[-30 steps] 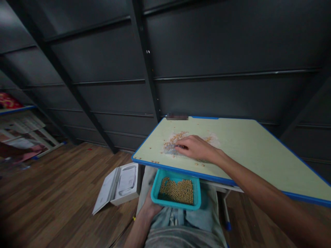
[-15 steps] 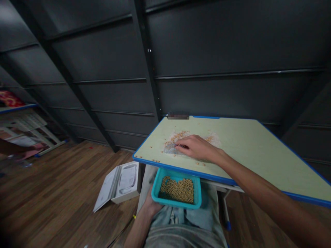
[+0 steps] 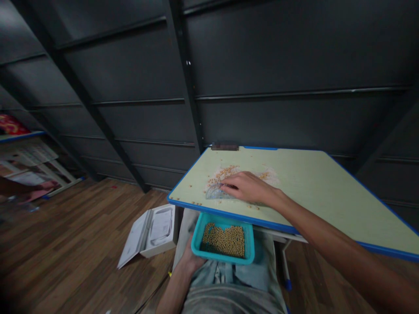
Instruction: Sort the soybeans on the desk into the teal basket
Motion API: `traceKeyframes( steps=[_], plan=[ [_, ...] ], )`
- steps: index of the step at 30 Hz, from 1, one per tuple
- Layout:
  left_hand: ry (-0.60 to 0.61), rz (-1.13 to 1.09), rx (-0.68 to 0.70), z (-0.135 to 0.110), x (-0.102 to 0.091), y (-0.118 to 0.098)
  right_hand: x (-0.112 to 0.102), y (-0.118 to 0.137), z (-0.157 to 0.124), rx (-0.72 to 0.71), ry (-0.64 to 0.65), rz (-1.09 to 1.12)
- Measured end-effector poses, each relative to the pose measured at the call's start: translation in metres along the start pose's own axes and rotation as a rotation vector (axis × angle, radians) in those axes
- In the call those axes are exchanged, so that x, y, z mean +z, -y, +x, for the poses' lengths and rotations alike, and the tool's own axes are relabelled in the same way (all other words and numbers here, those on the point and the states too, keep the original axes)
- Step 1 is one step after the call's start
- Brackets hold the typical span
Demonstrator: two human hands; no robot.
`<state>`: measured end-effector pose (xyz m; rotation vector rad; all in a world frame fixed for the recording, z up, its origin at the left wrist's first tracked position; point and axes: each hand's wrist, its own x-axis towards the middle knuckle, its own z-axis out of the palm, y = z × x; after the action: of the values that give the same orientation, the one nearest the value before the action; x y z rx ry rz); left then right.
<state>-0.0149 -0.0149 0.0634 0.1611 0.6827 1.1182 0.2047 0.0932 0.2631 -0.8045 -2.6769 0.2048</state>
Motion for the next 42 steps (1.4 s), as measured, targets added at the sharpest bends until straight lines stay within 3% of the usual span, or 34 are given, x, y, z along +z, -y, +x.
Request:
traceKeyframes(
  steps=[21, 32, 42],
  plan=[
    [-0.026, 0.01, 0.007, 0.002, -0.002, 0.0, -0.001, 0.002, -0.001, -0.027, -0.016, 0.04],
    [-0.021, 0.024, 0.024, 0.003, -0.004, 0.0, -0.005, 0.009, 0.0, 0.031, 0.003, 0.189],
    [-0.013, 0.036, 0.011, 0.004, -0.005, 0.001, -0.006, 0.013, -0.001, -0.087, 0.092, 0.345]
  ],
)
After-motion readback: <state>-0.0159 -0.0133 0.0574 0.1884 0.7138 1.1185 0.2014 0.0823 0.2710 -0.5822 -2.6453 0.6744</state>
